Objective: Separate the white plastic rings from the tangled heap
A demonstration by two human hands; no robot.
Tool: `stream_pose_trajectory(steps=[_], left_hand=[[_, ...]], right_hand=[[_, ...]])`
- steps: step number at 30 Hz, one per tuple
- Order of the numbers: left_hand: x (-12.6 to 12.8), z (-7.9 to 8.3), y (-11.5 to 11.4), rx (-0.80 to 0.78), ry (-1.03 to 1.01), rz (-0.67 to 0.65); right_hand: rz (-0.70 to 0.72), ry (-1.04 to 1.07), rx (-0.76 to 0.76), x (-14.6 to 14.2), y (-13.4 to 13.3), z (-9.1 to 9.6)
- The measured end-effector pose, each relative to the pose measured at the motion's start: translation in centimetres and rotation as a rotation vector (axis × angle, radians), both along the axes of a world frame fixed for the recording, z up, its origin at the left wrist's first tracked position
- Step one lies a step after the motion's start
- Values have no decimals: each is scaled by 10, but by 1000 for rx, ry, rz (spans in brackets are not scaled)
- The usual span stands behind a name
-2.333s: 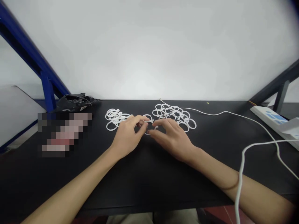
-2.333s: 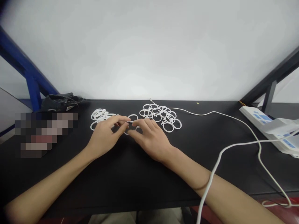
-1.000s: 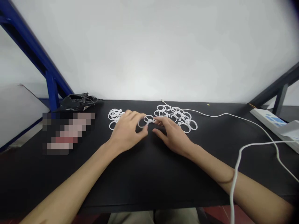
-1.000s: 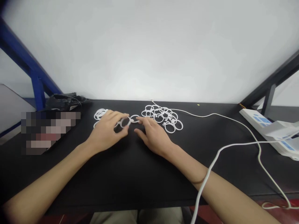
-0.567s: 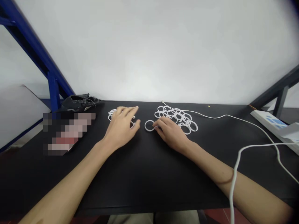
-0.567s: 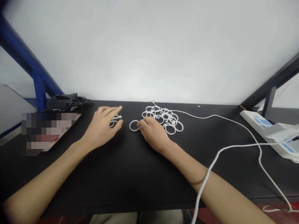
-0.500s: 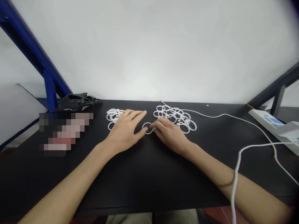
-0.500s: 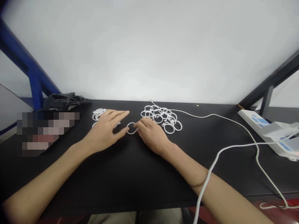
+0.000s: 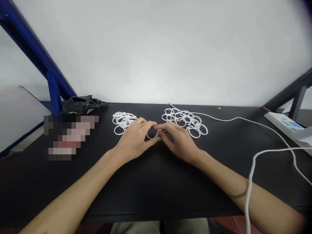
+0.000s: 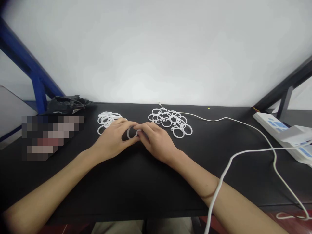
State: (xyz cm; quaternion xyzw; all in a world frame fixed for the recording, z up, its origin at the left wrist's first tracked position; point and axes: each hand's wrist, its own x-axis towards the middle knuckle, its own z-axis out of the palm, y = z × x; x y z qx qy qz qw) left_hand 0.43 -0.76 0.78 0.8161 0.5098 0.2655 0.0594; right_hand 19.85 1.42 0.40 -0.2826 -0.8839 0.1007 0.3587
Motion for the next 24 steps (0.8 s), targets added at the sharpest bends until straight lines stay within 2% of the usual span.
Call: stream_pose_trajectory(steps=[5,11,14,17,20,24], left_hand=[[-1,0,0,-67,-21,-17],[-3,-3,2,-63,-1,-39],[-6,-2,6,0,-8,79],[-18,0,14,84,11,277],[-35,1,23,171,61,448],[-52,-3,30,180,145,565]], right_hand=[[17,38,-69,0,-2,-1],[2,22,-119,-3,0,-3],[-90,-23,-56,1,9,-2],[-314,-145,112,13,24,-4],[-492,-268,166,27,38,-8],[-522,-345,154,36,46,-13]])
